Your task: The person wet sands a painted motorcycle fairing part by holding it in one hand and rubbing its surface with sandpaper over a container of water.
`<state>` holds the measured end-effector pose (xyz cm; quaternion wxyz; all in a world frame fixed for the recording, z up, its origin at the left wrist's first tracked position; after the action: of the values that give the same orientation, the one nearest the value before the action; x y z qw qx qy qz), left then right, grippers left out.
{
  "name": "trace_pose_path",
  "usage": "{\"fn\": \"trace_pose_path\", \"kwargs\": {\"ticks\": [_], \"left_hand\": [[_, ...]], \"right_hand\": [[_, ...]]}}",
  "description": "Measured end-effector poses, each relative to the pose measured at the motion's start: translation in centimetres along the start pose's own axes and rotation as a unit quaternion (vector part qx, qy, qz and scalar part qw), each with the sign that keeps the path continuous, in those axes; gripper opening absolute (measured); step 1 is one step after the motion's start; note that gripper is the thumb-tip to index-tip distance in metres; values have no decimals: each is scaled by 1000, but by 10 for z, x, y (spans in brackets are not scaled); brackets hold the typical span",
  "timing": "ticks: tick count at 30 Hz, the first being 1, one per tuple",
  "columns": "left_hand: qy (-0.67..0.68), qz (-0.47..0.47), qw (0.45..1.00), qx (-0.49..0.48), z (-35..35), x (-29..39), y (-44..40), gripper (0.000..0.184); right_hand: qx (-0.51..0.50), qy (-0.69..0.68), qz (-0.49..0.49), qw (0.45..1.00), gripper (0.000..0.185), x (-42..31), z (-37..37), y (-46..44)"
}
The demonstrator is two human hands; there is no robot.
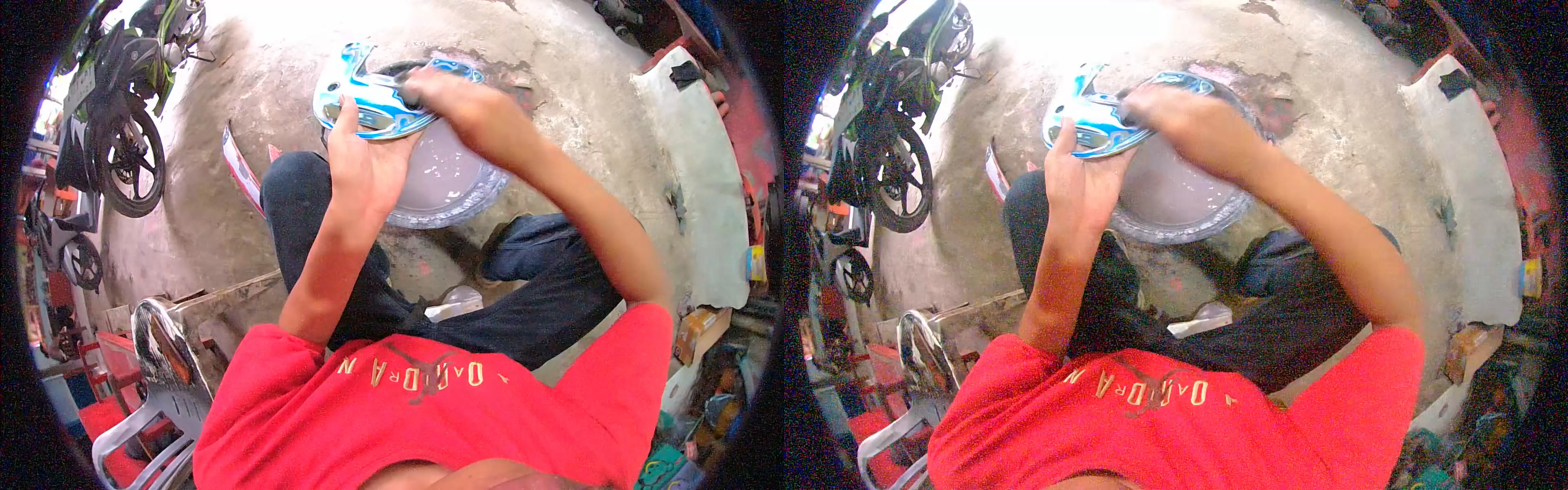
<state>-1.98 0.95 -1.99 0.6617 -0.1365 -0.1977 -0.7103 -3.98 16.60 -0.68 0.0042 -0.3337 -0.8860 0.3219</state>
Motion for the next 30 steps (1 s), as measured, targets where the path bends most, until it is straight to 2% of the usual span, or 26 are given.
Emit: {"fn": "trace_pose_path", "kwargs": {"ticks": [1, 3, 4, 5, 7, 8, 9, 10, 11, 13, 15, 16, 17, 19, 20, 21, 22, 23, 24, 26, 27, 28, 29, 30], "left_hand": [[-10, 1, 1000, 4, 1, 0, 1, 48], [-27, -1, 1000, 9, 3, -2, 1, 51], [-27, -4, 1000, 3, 1, -1, 1, 52], [80, -57, 992, -77, -12, -2, -6, 52], [279, -162, 919, -226, 0, 12, -6, 53], [-80, -8, 997, 24, -13, 6, -5, 52], [-62, -10, 998, 28, 0, 9, 2, 51], [-44, -11, 998, 32, 8, 10, 6, 50], [-26, -12, 999, 37, 11, 10, 8, 49], [-22, -20, 1000, -1, 1, 12, 0, 49], [-33, -16, 999, -32, -10, 15, -4, 51], [-64, -19, 998, 10, -14, 18, -3, 53], [-49, -26, 998, 2, -11, 18, -2, 53], [-16, -39, 999, -20, -3, 15, 1, 53], [-13, -29, 999, -14, 1, 15, 2, 53], [-13, -32, 999, -14, 1, 15, 4, 53], [-14, -36, 999, -15, 1, 16, 4, 53], [-14, -38, 999, -16, 1, 17, 3, 53], [64, -71, 993, -72, -9, 16, -4, 53], [210, -135, 952, -178, -41, 17, -17, 54], [129, -105, 979, -121, -31, 17, -10, 54], [48, -71, 994, -68, -6, 14, 1, 54], [-31, -33, 999, -15, 7, 15, 6, 54], [-30, -37, 999, -14, 8, 15, 6, 54]], "right_hand": [[-20, -16, 92, 995, 37, 17, 0, -1], [-33, 11, 133, 991, 36, 21, 3, 5], [-12, -2, 74, 997, 36, 4, 3, 5], [7, -17, 14, 1000, 37, -20, 5, 6], [-16, -47, -56, 997, 42, -43, 0, 4], [-19, -59, -54, 997, 41, -27, -1, 5], [-22, -69, -53, 996, 41, -2, -5, 3], [-25, -113, 15, 993, 39, 21, -6, 1], [-63, -103, 138, 983, 38, 37, -8, 0], [-27, -81, 41, 996, 38, 23, -10, -1], [-9, -124, -72, 990, 39, -17, -4, 1], [-12, -134, -81, 988, 39, -21, -3, 2], [-14, -142, -88, 986, 39, -24, -1, 3], [-17, -150, -58, 987, 33, 10, -3, -2], [-21, -161, 87, 983, 29, 22, -1, -1], [-162, -99, 296, 936, 28, 22, -11, -6], [-64, -126, 183, 973, 31, 15, -1, -1], [34, -149, 65, 986, 34, 8, 9, 5], [27, -86, -17, 996, 39, -14, 5, 5], [-6, -134, -60, 989, 40, -23, 0, 3], [-18, -155, -76, 985, 38, -7, -2, 4], [-21, -171, -15, 985, 33, 16, 0, 5], [-35, -163, 160, 973, 30, 29, -1, 6], [-39, -152, 215, 964, 30, 27, -5, 4]]}}
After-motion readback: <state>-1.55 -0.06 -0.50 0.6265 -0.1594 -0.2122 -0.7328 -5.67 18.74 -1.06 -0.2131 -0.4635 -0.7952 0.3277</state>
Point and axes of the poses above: each hand's wrist, its own y-axis away from the middle knuckle, its own z-axis out of the palm, x = y × z, the point moved 3 cm from there along -y, towards the middle knuckle, and after that the axes turned 4 degrees about z, right-handed, at the moved point
